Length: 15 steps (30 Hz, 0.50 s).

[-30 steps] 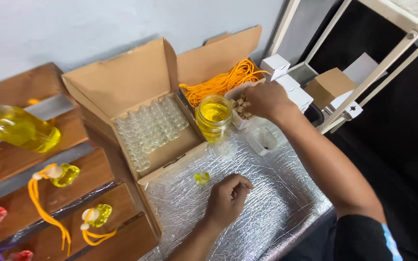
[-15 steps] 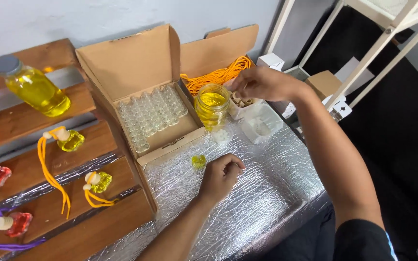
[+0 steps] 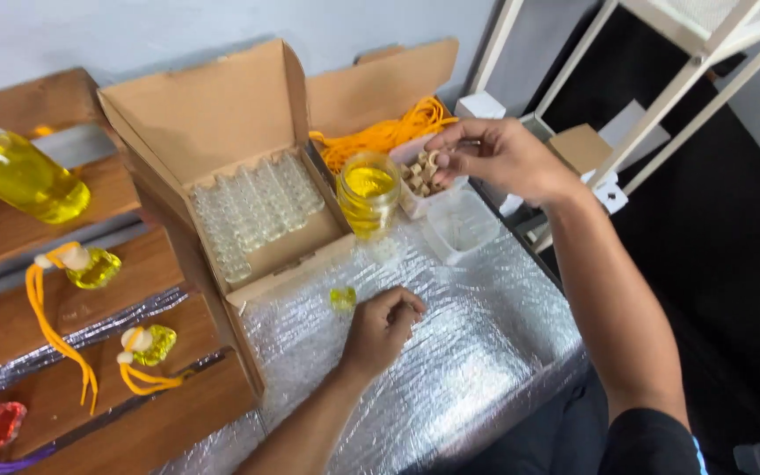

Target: Assembling small perfume bottles by filling them with fragrance oil, attaching caps, and threading decorative cords through wooden beads.

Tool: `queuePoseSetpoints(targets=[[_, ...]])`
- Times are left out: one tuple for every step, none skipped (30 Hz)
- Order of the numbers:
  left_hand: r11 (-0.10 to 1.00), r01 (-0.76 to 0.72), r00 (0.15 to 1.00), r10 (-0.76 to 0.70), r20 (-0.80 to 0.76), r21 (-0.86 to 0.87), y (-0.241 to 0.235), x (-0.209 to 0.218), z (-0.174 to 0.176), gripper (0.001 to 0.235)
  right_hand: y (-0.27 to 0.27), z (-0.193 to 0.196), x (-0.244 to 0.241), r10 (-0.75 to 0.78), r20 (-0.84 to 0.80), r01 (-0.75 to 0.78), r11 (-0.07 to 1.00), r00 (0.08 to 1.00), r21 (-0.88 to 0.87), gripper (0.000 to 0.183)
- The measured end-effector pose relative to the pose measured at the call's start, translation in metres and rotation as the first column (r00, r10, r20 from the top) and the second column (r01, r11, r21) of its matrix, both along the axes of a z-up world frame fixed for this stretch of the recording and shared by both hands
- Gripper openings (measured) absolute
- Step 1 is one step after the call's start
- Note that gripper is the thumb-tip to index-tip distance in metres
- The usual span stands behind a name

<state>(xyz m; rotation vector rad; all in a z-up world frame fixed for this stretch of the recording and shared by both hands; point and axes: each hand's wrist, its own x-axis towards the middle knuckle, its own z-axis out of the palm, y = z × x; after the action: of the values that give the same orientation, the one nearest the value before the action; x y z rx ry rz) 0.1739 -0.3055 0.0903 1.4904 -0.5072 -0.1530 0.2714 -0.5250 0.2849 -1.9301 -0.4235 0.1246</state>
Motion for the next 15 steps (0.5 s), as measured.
queuePoseSetpoints(targets=[[1.000,0.008,1.000,-0.008,-0.007,0.006,0.001,0.003,0.002,0.020,0.002,0.003,0.003,-0.041,0.041,0.041,0.999,0.998,-0.004,0.027],[1.000,-0.003,1.000,0.003,-0.002,0.007,0.002,0.002,0.014,0.020,0.005,0.000,-0.002,-0.030,0.046,0.030,1.000,0.998,-0.003,0.027],[1.000,-0.009,0.994,0.012,-0.105,0.029,0.004,0.003,0.025,0.016,0.008,-0.002,-0.005,-0.040,0.017,0.040,0.999,0.999,0.006,0.023],[0.999,-0.007,0.976,0.018,-0.217,0.051,0.004,0.000,0.034,0.015,0.010,-0.008,-0.011,-0.055,-0.023,0.056,0.998,0.998,0.015,0.020],[0.999,-0.013,0.975,0.025,-0.222,0.052,0.005,0.000,0.036,0.015,0.012,-0.016,-0.021,-0.049,-0.029,0.050,0.999,0.998,0.015,0.020],[0.999,-0.032,0.968,0.034,-0.247,0.013,0.004,0.002,0.038,0.020,0.013,-0.024,-0.031,-0.047,0.060,0.053,0.994,0.997,-0.100,0.024],[0.998,-0.052,0.962,0.043,-0.271,-0.026,0.004,0.004,0.040,0.029,0.014,-0.032,-0.041,-0.034,0.149,0.066,0.975,0.988,-0.213,0.029],[0.998,-0.063,0.962,0.054,-0.266,-0.026,0.004,0.006,0.042,0.029,0.019,-0.038,-0.050,-0.022,0.154,0.055,0.975,0.988,-0.213,0.029],[0.993,-0.080,0.952,0.052,-0.302,-0.082,0.003,0.008,0.044,0.037,0.023,-0.045,-0.060,0.042,0.255,0.018,0.973,0.966,-0.230,0.024],[0.986,-0.101,0.938,0.049,-0.342,-0.135,0.003,0.007,0.045,0.046,0.027,-0.054,-0.071,0.107,0.347,-0.019,0.969,0.932,-0.247,0.020],[0.984,-0.114,0.938,0.062,-0.342,-0.134,0.003,0.012,0.044,0.046,0.030,-0.058,-0.072,0.119,0.348,-0.032,0.969,0.930,-0.246,0.020],[0.993,-0.063,0.960,0.034,-0.279,-0.095,0.003,0.012,0.042,0.046,0.033,-0.064,-0.078,0.155,0.352,-0.051,0.957,0.923,-0.285,0.022],[0.999,-0.014,0.976,0.003,-0.216,-0.052,0.002,0.012,0.041,0.045,0.035,-0.069,-0.085,0.190,0.356,-0.070,0.943,0.915,-0.324,0.024],[0.999,-0.019,0.976,0.007,-0.219,-0.049,0.003,0.012,0.038,0.045,0.032,-0.075,-0.086,0.193,0.354,-0.075,0.944,0.915,-0.321,0.024],[1.000,0.028,0.981,-0.030,-0.190,-0.010,0.004,0.011,0.036,0.044,0.030,-0.082,-0.088,0.196,0.339,-0.078,0.940,0.920,-0.332,0.023]])
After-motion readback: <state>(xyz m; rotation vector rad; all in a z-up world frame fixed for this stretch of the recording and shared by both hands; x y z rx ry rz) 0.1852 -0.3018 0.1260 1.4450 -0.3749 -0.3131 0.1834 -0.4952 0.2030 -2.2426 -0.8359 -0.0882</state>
